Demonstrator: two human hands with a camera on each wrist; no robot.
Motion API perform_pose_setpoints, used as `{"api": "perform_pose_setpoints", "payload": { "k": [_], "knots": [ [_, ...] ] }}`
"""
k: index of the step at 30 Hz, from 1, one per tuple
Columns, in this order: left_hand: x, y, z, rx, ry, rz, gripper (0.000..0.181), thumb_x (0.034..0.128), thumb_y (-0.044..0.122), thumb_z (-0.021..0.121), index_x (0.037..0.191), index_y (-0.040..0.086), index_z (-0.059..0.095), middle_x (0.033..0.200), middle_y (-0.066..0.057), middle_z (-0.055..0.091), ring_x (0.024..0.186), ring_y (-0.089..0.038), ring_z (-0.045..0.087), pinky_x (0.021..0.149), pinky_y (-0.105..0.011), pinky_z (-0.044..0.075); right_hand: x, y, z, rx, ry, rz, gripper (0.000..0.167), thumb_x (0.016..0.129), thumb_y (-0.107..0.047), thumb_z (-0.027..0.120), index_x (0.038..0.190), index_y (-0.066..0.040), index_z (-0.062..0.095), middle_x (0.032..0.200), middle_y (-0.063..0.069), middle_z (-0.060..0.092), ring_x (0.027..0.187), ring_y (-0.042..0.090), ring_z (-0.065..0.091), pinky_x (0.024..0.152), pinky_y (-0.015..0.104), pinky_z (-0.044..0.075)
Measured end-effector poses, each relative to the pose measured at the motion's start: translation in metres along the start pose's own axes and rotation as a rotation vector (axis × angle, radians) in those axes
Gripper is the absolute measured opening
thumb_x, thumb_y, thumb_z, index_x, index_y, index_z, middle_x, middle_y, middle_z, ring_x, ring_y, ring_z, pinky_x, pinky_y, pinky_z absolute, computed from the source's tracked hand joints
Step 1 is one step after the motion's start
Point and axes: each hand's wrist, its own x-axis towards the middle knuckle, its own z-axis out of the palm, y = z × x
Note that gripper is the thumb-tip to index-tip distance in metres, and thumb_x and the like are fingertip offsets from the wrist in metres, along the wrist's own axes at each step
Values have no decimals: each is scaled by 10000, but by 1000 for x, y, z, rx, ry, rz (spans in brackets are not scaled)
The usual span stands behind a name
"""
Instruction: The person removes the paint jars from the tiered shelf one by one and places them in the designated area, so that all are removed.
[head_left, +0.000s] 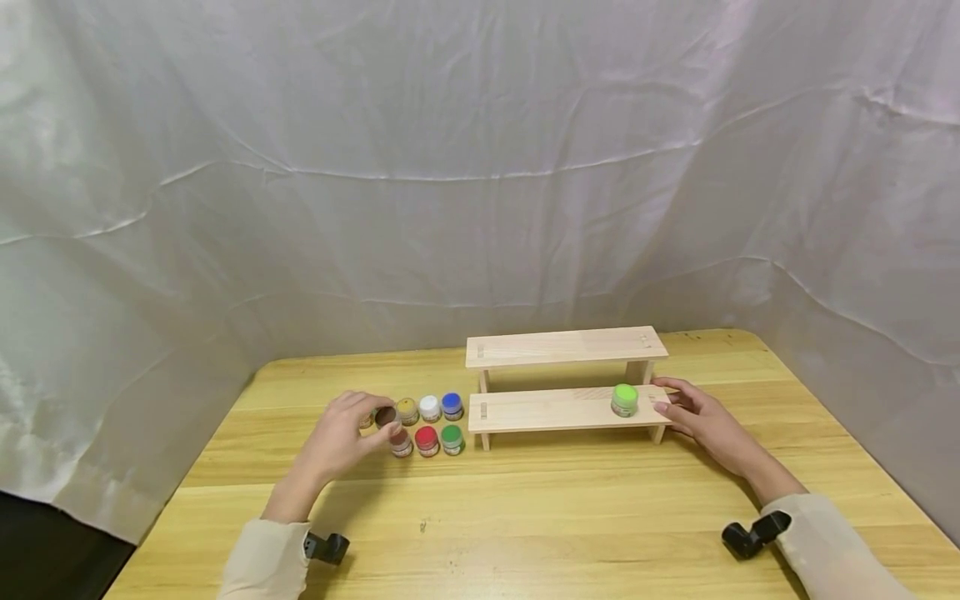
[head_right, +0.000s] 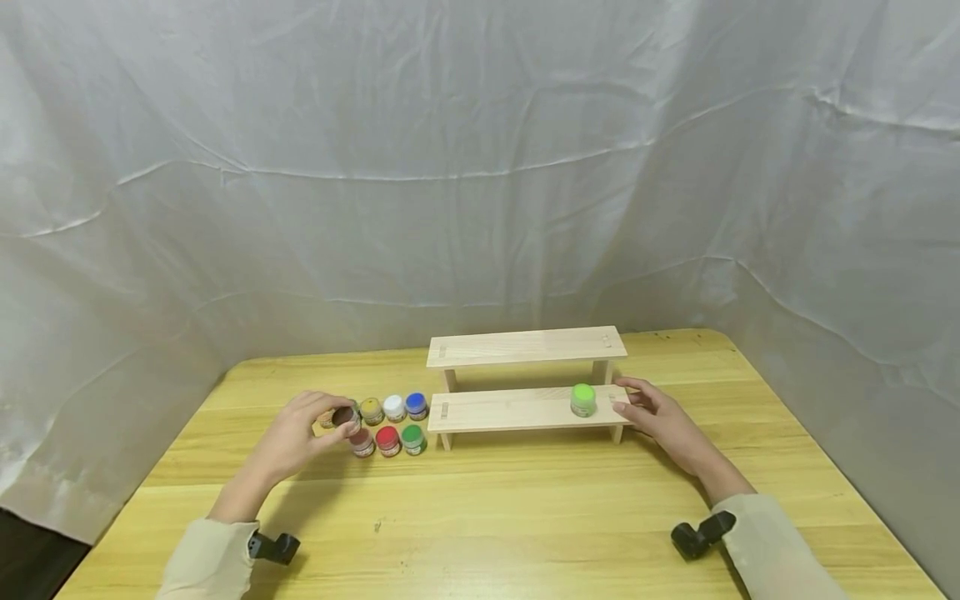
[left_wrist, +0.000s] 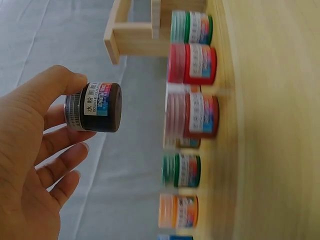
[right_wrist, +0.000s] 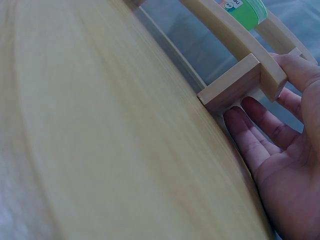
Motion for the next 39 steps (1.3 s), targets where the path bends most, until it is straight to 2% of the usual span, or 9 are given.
{"api": "perform_pose_setpoints", "payload": {
  "k": [3,9,17,27,35,39],
  "knots": [
    [-4,-7,-1,-2,-11,-30,330,853,288,763,1117,97,711,1069,-43,693,1023,-255,580,925,-524,418,0,0,0,-6,3,-4,576,998,-223,592,1470,-4,344,1206,273,474,991,106,583,830,241,540],
    [-10,-20,1,0,-25,-77,345,844,286,775,1121,89,712,1061,-50,697,1000,-257,576,858,-476,401,0,0,0,2,7,-5,572,996,-215,595,1464,4,349,1200,270,465,984,106,577,829,238,540],
    [-16,-32,4,8,-85,-144,362,862,304,763,1153,98,704,1139,-88,685,1110,-357,573,892,-534,377,0,-1,1,-14,13,-3,569,996,-223,596,1461,0,355,1194,264,462,975,109,572,823,231,539],
    [-20,-39,13,1,-166,-173,362,868,326,756,1166,127,705,1147,-57,679,1091,-316,584,834,-467,388,0,-1,0,3,10,-8,569,995,-215,596,1462,2,353,1193,268,464,977,108,583,830,241,541],
    [-22,-39,18,-8,-233,-201,357,869,326,754,1171,141,705,1144,-31,681,1118,-328,570,884,-518,387,-1,-1,0,8,3,-1,573,997,-217,592,1468,-2,345,1206,277,466,987,110,587,834,245,541],
    [-22,-38,18,-17,-245,-212,355,863,322,760,1165,142,708,1106,-7,686,1083,-298,580,854,-486,379,-1,-1,0,1,0,-1,572,1000,-223,588,1470,-5,345,1201,268,466,981,119,587,831,252,542]
  ]
}}
